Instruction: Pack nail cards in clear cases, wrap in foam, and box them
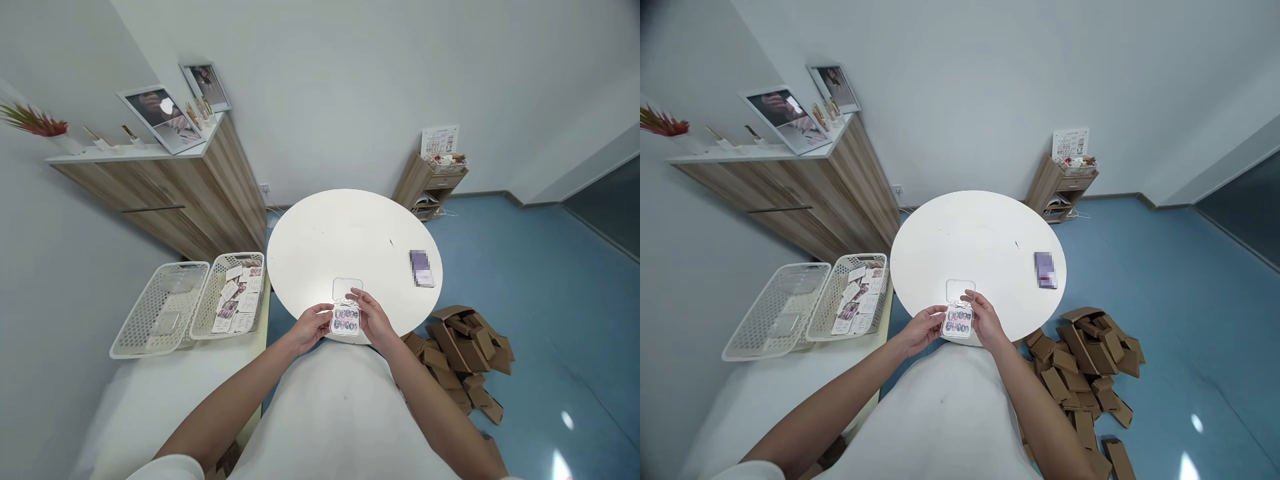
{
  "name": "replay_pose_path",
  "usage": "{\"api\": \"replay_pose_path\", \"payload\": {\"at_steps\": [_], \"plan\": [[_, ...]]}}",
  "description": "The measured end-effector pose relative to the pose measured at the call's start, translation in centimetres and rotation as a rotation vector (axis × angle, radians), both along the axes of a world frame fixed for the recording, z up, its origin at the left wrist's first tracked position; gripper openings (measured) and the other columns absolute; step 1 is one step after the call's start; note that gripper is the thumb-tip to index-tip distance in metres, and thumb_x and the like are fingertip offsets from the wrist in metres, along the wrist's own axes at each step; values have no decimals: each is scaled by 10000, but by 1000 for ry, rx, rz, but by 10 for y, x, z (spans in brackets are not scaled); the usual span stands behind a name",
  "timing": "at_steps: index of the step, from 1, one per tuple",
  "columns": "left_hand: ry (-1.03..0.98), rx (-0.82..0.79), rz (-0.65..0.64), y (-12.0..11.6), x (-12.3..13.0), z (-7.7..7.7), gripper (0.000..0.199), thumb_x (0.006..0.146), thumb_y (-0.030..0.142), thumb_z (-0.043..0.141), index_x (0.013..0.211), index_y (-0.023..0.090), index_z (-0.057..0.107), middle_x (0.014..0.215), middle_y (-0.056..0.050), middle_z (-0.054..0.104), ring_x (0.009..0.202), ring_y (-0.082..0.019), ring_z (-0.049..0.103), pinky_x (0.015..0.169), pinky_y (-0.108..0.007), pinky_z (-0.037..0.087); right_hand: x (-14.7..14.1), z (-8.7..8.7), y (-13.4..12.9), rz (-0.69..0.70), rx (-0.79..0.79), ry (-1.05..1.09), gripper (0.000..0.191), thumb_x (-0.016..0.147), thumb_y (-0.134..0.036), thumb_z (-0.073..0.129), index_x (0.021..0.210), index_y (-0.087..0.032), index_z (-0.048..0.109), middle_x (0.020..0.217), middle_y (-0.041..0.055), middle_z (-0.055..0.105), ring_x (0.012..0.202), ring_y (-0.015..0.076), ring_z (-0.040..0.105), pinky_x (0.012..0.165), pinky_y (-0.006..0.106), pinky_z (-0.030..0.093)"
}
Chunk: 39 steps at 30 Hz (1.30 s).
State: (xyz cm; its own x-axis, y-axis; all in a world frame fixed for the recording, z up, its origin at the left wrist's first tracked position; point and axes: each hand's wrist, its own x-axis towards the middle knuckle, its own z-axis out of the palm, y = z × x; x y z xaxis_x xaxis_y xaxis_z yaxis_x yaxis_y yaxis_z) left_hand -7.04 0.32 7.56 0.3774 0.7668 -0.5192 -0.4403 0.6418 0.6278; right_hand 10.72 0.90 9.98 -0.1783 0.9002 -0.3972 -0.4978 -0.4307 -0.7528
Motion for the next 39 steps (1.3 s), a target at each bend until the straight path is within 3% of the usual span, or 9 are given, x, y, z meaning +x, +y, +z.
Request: {"api": "replay_pose_path", "payload": {"at_steps": [8, 15, 20, 39], "plan": [[-79, -8, 105, 0, 4, -1, 262, 643, 211, 719, 866, 146, 600, 769, -43, 638, 655, -92, 594, 636, -210, 473, -2, 6, -9, -19, 19, 64, 279, 633, -187, 567, 901, -204, 640, 968, 42, 630, 828, 180, 575, 686, 309, 464], [-92, -6, 125, -4, 6, -4, 248, 636, 215, 723, 843, 147, 604, 748, -22, 635, 638, -83, 589, 621, -198, 465, -3, 8, -31, -107, -69, 65, 437, 702, -321, 604, 1126, -301, 498, 1028, 15, 619, 806, 158, 603, 722, 343, 483], [-97, -16, 135, -6, 13, -3, 244, 637, 212, 723, 843, 154, 607, 761, -20, 643, 656, -88, 593, 638, -209, 465, 5, 12, -40, 5, -104, 3, 406, 708, -412, 601, 1080, -266, 530, 1041, 38, 624, 836, 171, 619, 753, 351, 488], [30, -46, 162, -7, 91, 16, 240, 676, 282, 683, 880, 169, 630, 829, -37, 628, 712, -92, 566, 681, -213, 443, 82, 3, -33, 2, -133, -62, 464, 662, -329, 653, 1101, -265, 519, 966, 33, 628, 835, 172, 607, 747, 359, 498]]}}
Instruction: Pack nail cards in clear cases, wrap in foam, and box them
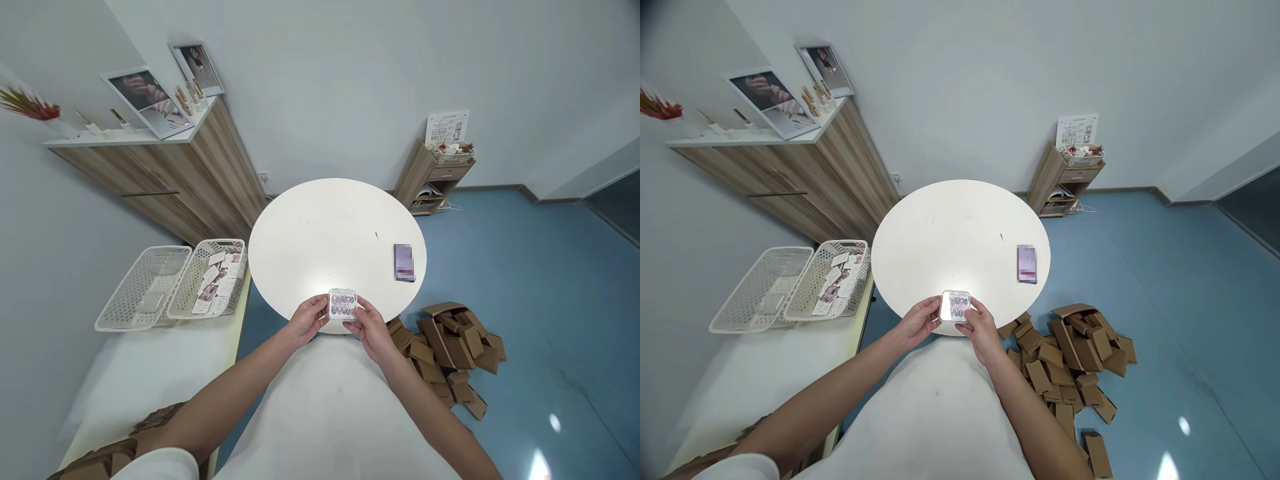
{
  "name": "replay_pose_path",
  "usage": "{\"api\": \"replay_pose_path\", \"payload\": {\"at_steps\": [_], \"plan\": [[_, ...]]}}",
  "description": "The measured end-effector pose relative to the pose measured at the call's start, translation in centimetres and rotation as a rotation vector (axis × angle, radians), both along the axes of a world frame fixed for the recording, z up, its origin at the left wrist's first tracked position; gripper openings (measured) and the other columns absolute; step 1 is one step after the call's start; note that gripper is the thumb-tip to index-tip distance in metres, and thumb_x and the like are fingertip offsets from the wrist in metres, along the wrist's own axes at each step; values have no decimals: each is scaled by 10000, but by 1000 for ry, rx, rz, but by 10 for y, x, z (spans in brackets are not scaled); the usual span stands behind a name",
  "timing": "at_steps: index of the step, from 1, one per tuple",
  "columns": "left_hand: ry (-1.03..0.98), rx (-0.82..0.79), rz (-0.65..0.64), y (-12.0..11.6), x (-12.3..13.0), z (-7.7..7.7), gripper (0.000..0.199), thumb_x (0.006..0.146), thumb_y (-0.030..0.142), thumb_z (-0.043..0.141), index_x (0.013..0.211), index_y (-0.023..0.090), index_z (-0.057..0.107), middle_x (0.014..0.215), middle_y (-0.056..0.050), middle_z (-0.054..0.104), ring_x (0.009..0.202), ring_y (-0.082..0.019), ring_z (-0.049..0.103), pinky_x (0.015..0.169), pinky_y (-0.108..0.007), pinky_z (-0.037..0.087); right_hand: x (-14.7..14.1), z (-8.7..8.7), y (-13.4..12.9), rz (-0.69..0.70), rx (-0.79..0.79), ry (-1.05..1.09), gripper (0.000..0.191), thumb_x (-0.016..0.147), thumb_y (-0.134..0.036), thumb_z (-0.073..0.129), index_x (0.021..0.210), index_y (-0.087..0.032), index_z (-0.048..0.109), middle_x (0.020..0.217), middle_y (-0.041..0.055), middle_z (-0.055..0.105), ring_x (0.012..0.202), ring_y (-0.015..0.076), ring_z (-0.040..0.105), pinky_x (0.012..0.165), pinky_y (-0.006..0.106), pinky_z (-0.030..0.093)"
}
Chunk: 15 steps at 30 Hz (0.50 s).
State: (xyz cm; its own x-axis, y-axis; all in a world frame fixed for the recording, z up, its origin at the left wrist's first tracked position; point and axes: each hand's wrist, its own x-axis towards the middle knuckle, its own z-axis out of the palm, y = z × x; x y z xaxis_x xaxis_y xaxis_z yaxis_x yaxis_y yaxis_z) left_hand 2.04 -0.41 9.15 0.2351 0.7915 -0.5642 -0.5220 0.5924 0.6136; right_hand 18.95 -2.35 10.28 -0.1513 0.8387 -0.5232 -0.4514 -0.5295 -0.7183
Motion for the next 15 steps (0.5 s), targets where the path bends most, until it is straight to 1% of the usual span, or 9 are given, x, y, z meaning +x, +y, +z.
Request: {"api": "replay_pose_path", "payload": {"at_steps": [3, 5, 8, 10, 12, 15], "plan": [[27, 39, 6, -1, 12, 3, 265, 680, 314, 673, 900, 173, 627, 870, -46, 629, 742, -104, 567, 700, -230, 438, 12, -3, 1, 13, 9, -10, 473, 644, -323, 665, 1098, -282, 538, 976, 22, 592, 874, 161, 571, 758, 345, 496], [76, 94, -5, -2, 19, 7, 305, 673, 328, 676, 932, 177, 620, 934, -59, 626, 793, -124, 569, 721, -246, 432, 19, -6, 1, 8, 13, -30, 468, 631, -315, 677, 1082, -293, 556, 954, 10, 568, 873, 151, 554, 759, 331, 493], [254, 178, -42, -7, 29, 11, 402, 648, 340, 692, 1010, 197, 594, 1040, -76, 607, 873, -156, 561, 728, -255, 415, 27, -10, 3, -19, 26, -65, 473, 610, -313, 691, 1067, -298, 573, 921, 4, 547, 858, 146, 542, 741, 310, 490], [379, 199, -68, -10, 34, 11, 483, 636, 353, 698, 1074, 204, 560, 999, -79, 626, 862, -165, 564, 717, -258, 409, 32, -12, 5, -35, 39, -78, 488, 601, -320, 695, 1073, -293, 574, 914, 8, 543, 850, 147, 538, 726, 301, 488], [443, 202, -113, -13, 38, 9, 520, 640, 376, 688, 1102, 189, 540, 888, -76, 653, 810, -169, 574, 712, -271, 410, 36, -13, 7, -32, 46, -85, 507, 596, -326, 695, 1086, -291, 570, 917, 10, 538, 836, 143, 536, 710, 290, 484], [479, 215, -165, -15, 42, 5, 470, 656, 401, 666, 1044, 155, 570, 770, -62, 654, 731, -164, 576, 703, -279, 412, 40, -14, 10, -9, 47, -107, 524, 595, -325, 694, 1102, -292, 561, 923, 9, 527, 814, 132, 531, 690, 271, 476]]}}
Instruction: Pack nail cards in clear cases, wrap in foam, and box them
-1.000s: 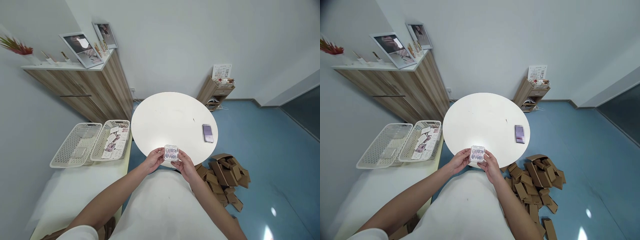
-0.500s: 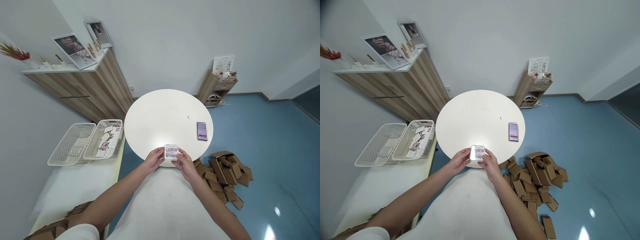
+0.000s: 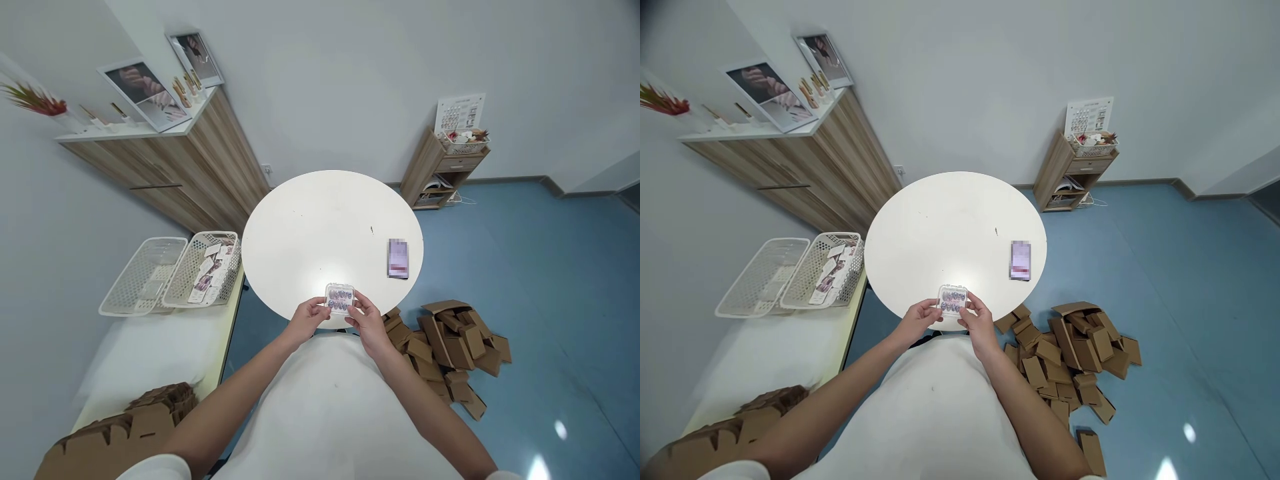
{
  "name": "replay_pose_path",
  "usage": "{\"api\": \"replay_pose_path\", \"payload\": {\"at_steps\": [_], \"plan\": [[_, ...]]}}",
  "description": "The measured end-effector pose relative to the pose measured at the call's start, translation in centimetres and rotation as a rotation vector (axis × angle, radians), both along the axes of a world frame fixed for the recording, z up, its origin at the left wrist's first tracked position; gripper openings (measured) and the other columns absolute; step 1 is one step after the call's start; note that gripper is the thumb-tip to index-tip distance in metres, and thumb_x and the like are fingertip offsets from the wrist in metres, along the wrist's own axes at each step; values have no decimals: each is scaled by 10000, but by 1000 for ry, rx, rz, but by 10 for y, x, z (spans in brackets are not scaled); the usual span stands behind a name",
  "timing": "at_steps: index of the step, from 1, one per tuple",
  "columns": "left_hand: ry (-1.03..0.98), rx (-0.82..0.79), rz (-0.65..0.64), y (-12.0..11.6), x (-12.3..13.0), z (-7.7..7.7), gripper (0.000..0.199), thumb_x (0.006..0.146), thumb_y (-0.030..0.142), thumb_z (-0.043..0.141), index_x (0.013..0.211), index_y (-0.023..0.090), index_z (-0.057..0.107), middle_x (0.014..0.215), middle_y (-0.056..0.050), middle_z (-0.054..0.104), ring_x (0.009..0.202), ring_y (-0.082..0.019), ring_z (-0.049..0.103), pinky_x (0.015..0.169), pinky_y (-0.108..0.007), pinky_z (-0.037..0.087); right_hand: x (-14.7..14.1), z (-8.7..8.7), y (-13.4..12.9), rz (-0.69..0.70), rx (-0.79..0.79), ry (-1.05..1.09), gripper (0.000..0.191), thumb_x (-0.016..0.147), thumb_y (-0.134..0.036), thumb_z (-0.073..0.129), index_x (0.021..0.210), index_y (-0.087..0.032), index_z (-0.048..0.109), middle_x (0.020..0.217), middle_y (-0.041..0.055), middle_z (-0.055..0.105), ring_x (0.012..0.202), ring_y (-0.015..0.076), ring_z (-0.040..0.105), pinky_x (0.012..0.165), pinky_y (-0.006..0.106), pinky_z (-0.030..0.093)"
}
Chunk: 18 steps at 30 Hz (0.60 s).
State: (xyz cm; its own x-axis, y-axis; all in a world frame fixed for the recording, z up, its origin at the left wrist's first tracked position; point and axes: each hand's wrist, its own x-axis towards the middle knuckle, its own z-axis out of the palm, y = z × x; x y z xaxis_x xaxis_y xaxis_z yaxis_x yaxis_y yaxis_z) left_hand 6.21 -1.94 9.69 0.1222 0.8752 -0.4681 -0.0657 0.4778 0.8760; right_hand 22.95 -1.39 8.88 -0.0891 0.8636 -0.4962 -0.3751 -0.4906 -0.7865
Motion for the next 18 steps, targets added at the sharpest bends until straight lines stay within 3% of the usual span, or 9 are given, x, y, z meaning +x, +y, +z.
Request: {"api": "replay_pose_path", "payload": {"at_steps": [6, 11, 18], "plan": [[10, -6, 19, -1, 4, -6, 405, 638, 380, 683, 968, 157, 609, 705, -46, 650, 641, -153, 568, 659, -273, 411, 4, -4, 2, 42, 15, -54, 502, 609, -323, 670, 1097, -277, 560, 922, 15, 532, 758, 124, 532, 661, 269, 455], [17, 6, 43, -4, 6, -16, 381, 645, 375, 678, 944, 150, 607, 716, -49, 666, 683, -165, 593, 693, -274, 412, 3, -14, 5, 43, 26, -87, 483, 597, -310, 669, 1065, -252, 560, 853, 4, 531, 670, 110, 525, 619, 269, 437], [98, 31, 97, 1, -2, -23, 534, 693, 381, 631, 1170, 191, 484, 733, -19, 652, 674, -136, 568, 690, -261, 414, -6, -24, 13, 30, -28, -140, 467, 597, -320, 668, 1038, -275, 523, 912, 10, 527, 709, 119, 526, 618, 269, 441]]}}
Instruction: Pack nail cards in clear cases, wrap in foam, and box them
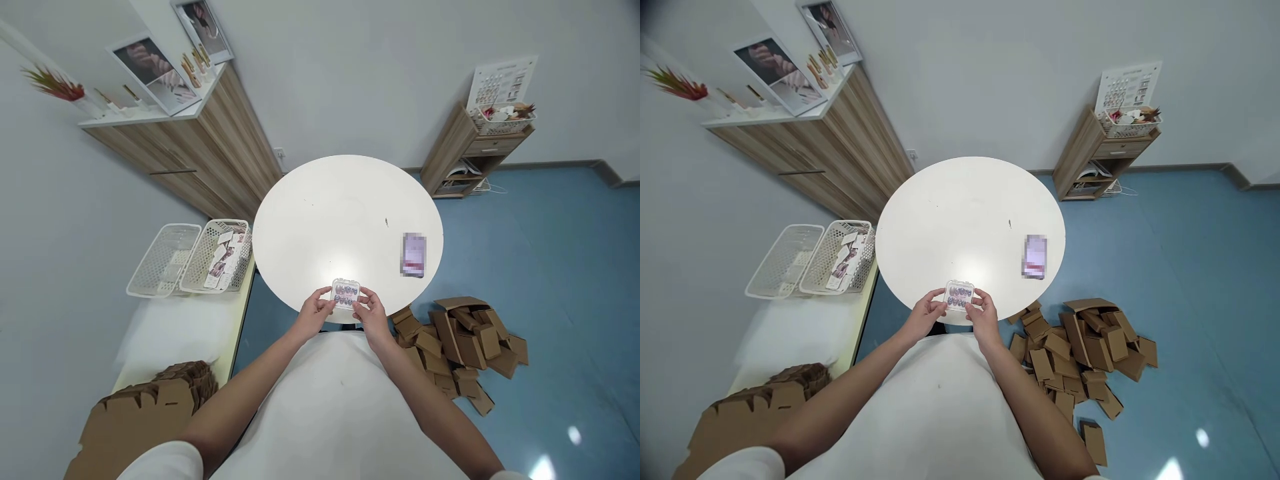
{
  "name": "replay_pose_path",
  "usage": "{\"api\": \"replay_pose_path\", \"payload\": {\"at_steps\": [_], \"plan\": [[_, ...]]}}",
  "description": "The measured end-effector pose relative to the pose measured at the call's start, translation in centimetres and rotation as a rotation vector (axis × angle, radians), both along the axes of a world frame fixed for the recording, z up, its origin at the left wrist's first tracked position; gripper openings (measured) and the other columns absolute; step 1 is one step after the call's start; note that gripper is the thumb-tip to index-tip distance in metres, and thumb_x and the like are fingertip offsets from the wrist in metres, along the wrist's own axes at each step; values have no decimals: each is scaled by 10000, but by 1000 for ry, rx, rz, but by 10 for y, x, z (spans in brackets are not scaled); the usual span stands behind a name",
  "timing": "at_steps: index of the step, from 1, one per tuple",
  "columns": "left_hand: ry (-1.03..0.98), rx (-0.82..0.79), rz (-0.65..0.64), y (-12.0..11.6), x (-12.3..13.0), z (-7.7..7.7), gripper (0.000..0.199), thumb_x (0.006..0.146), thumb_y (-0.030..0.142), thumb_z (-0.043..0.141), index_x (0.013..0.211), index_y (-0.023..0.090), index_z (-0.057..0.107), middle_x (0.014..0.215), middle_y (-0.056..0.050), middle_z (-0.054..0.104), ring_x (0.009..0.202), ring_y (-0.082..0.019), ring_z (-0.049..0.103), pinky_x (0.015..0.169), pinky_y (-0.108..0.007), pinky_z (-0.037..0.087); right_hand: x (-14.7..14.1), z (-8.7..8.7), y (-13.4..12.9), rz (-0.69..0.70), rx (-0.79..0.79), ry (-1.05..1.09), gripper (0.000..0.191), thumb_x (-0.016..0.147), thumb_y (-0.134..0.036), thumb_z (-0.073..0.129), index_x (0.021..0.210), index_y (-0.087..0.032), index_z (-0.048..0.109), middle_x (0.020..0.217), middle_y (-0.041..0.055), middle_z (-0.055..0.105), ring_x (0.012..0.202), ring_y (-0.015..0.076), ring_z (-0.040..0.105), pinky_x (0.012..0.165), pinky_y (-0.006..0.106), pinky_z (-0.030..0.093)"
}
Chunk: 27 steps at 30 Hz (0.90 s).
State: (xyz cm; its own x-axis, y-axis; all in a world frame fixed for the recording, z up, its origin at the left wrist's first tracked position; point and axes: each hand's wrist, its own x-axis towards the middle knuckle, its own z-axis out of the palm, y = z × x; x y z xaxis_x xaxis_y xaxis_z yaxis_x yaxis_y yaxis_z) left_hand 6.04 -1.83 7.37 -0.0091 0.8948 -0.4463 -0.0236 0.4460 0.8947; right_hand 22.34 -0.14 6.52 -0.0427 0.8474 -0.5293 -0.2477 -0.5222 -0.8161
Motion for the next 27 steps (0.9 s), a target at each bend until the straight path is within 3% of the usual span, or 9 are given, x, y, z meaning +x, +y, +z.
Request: {"api": "replay_pose_path", "payload": {"at_steps": [5, 10, 14, 18, 23, 27], "plan": [[37, 24, 58, 3, -18, -1, 464, 690, 354, 638, 1119, 202, 548, 1077, -81, 588, 829, -158, 561, 728, -257, 424, -15, -3, 5, 35, -21, -31, 409, 602, -327, 669, 970, -260, 504, 893, 2, 537, 710, 120, 533, 616, 267, 440], [53, 5, 76, 4, -47, -13, 453, 712, 338, 616, 1145, 228, 541, 1129, -78, 538, 822, -149, 540, 712, -255, 438, -48, -7, 17, 100, -56, -91, 395, 626, -342, 655, 977, -251, 498, 915, 4, 536, 719, 122, 540, 671, 295, 450], [84, -32, 94, 11, -84, -25, 489, 732, 366, 591, 1197, 252, 493, 1162, -82, 477, 894, -161, 512, 714, -245, 446, -90, -11, 34, 176, -54, -153, 435, 636, -352, 651, 1023, -234, 490, 974, 35, 543, 825, 154, 550, 759, 327, 444], [169, -77, 78, 29, -135, -36, 530, 754, 433, 543, 1249, 289, 422, 1143, -67, 428, 981, -174, 474, 770, -265, 447, -144, -18, 54, 311, -60, -325, 533, 632, -377, 650, 1116, -227, 484, 1107, 73, 499, 1017, 207, 466, 800, 352, 442], [298, -152, 72, 57, -196, -54, 571, 782, 488, 475, 1299, 287, 340, 1128, -72, 390, 1040, -185, 446, 815, -285, 433, -214, -34, 85, 462, -76, -433, 643, 644, -392, 630, 1231, -243, 414, 1124, 69, 458, 995, 197, 456, 782, 346, 463], [346, -180, 66, 77, -227, -68, 567, 810, 497, 418, 1315, 263, 310, 1159, -85, 372, 1076, -196, 428, 832, -298, 418, -253, -48, 108, 509, -80, -452, 675, 648, -367, 623, 1265, -244, 379, 1148, 73, 423, 980, 189, 465, 777, 337, 468]]}}
